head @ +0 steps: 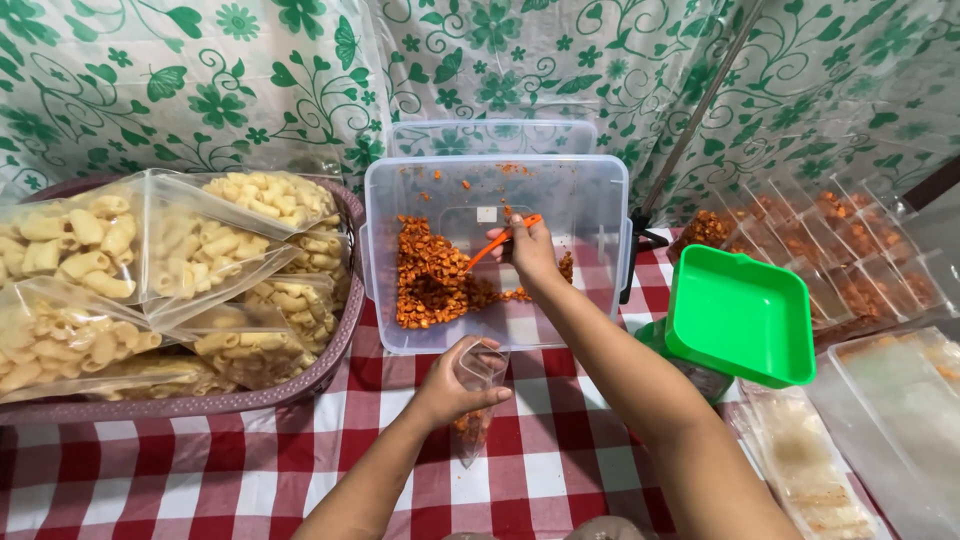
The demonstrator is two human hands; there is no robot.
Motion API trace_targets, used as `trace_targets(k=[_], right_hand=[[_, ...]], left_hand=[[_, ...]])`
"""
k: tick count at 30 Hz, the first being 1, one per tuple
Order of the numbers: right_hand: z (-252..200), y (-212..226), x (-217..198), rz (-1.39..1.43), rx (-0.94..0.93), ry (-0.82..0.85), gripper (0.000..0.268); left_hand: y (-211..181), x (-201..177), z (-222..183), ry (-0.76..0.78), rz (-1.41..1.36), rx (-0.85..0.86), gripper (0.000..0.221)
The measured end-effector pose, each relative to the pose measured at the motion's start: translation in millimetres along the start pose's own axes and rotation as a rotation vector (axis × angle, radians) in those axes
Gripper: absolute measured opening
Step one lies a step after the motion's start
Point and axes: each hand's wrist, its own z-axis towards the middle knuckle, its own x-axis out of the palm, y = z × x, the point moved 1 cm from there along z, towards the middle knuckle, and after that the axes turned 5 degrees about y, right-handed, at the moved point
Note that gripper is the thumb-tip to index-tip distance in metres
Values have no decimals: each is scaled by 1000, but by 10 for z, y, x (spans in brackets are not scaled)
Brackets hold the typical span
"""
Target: Scooping small snacks from a large container into individual plastic bags and weighing them on a scale.
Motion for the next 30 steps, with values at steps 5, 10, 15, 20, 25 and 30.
trace_targets(k=[5, 10, 15, 20, 25, 30], right_hand=[[-81, 116, -68, 62, -46, 7, 22], [-121, 171, -158, 94, -96, 14, 20], [-209, 311, -176, 95, -202, 41, 17], [-334, 543, -193, 60, -273, 34, 17], [-428, 760, -202, 75, -325, 32, 17], [-474, 955, -268, 57, -405, 0, 18]], left_hand=[[-87, -1, -24, -5, 19, -21, 75], [-139, 25, -58, 1, 129, -47, 74], [-270, 62, -114, -7, 93, 44, 72], [-343, 2, -84, 21, -100, 119, 79], [-639, -58, -83, 60, -157, 191, 83], [-937, -88, -28, -16, -81, 293, 86]])
